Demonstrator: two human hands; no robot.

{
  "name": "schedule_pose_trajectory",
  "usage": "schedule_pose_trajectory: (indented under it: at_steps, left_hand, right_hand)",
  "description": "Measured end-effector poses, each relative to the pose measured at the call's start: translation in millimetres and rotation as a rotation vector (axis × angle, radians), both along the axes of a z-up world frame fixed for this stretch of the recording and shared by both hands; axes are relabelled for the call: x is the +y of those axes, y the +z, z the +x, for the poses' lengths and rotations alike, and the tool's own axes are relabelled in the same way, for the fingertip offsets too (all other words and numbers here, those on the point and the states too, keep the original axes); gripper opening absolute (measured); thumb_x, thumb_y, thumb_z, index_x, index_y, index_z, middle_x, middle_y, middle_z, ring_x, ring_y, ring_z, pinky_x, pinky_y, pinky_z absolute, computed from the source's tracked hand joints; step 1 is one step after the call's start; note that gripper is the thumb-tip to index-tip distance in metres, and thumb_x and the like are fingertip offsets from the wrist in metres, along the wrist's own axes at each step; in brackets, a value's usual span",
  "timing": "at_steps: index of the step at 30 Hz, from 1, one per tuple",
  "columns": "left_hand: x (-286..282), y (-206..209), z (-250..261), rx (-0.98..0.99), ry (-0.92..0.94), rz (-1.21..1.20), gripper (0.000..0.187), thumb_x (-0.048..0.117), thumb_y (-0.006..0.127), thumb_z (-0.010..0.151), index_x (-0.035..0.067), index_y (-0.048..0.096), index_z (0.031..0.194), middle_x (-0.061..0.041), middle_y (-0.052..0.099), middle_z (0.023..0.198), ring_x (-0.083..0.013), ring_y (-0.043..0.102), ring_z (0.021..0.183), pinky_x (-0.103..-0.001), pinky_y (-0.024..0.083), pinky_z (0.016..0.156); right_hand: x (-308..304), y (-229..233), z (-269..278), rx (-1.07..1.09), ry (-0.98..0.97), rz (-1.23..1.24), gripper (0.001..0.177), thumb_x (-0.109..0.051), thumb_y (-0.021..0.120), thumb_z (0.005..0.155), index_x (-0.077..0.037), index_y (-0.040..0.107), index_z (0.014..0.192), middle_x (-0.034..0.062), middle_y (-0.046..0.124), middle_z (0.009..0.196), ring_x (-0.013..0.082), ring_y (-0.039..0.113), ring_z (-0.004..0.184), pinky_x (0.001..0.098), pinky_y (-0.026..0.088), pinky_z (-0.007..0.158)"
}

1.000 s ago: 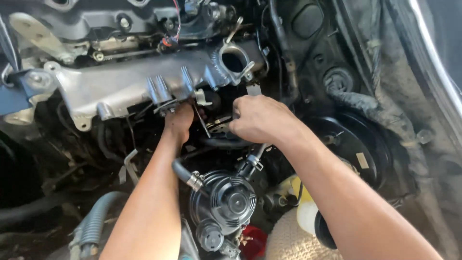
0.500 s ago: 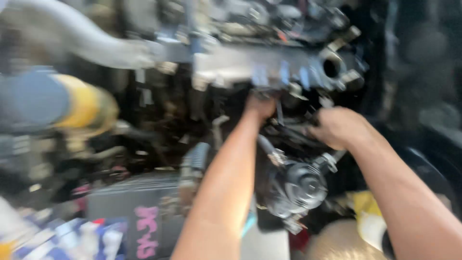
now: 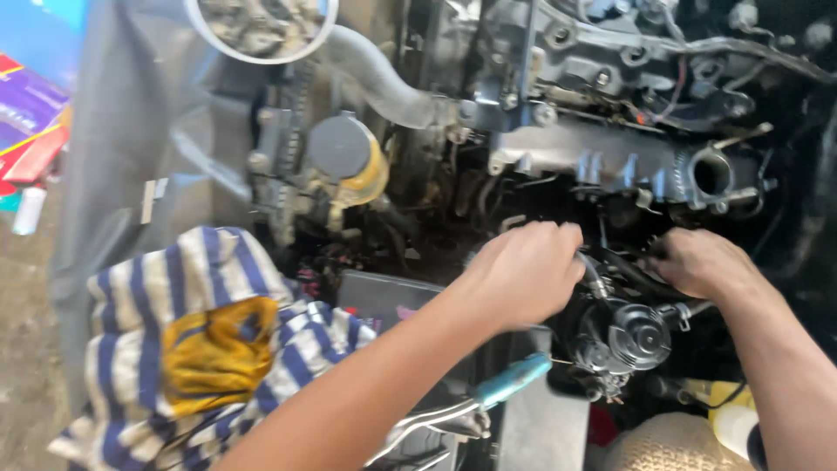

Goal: Repairing and maintaining components within an automobile engine bay using ratchets and other hand tools.

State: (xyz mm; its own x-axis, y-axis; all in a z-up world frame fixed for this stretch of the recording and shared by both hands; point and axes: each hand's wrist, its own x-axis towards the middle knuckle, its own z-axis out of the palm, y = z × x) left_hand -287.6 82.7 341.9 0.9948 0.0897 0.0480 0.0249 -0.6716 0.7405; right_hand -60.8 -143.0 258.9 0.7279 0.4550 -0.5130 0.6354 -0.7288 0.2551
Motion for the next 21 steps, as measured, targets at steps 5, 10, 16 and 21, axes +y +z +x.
schedule_pose_trajectory:
  at_steps: [5,10,16,21]
  left_hand:
    - [52.1,31.3,-142.6,-0.216,0.215,0.216,0.025,0.020,0.068,0.090,0.002,0.068,0.108,-0.012,0.066,0.095,-0.0303,0.066,0.089,-0.041,0.054,0.078]
    - [91.9,3.3,-191.6,-0.168,0.359,0.346,0.028,0.022,0.071,0.087,0.002,0.070,0.106,-0.010,0.069,0.090,-0.0285,0.066,0.083,-0.041,0.053,0.072]
    - [88.9,-12.1,-185.8,-0.210,0.368,0.318,0.021,0.023,0.071,0.090,0.005,0.072,0.101,-0.008,0.070,0.086,-0.0273,0.068,0.075,-0.041,0.053,0.068]
    - [100.1,-5.1,-187.9,-0.215,0.425,0.084,0.030,0.033,0.070,0.093,0.006,0.073,0.106,-0.007,0.071,0.080,-0.0237,0.070,0.069,-0.038,0.055,0.062]
  right_hand:
    - [7.7,18.4,0.9,-0.059,-0.084,-0.081,0.041,-0.048,0.070,0.091,-0.018,0.079,0.117,0.0100,0.079,0.114,0.0280,0.073,0.113,0.0433,0.059,0.095]
    - [-4.4,33.4,28.9,-0.021,-0.133,0.030,0.041,-0.052,0.064,0.094,-0.024,0.081,0.119,0.0077,0.080,0.110,0.0254,0.074,0.107,0.0412,0.057,0.095]
    - [-45.1,66.7,12.2,0.046,-0.410,0.518,0.046,-0.048,0.058,0.105,-0.010,0.082,0.107,0.0158,0.069,0.069,0.0228,0.059,0.061,0.0410,0.048,0.060]
    - [-99.7,65.6,-67.9,-0.235,-0.136,0.844,0.046,-0.044,0.061,0.107,-0.002,0.070,0.089,0.0085,0.057,0.062,0.0154,0.054,0.053,0.0334,0.045,0.053]
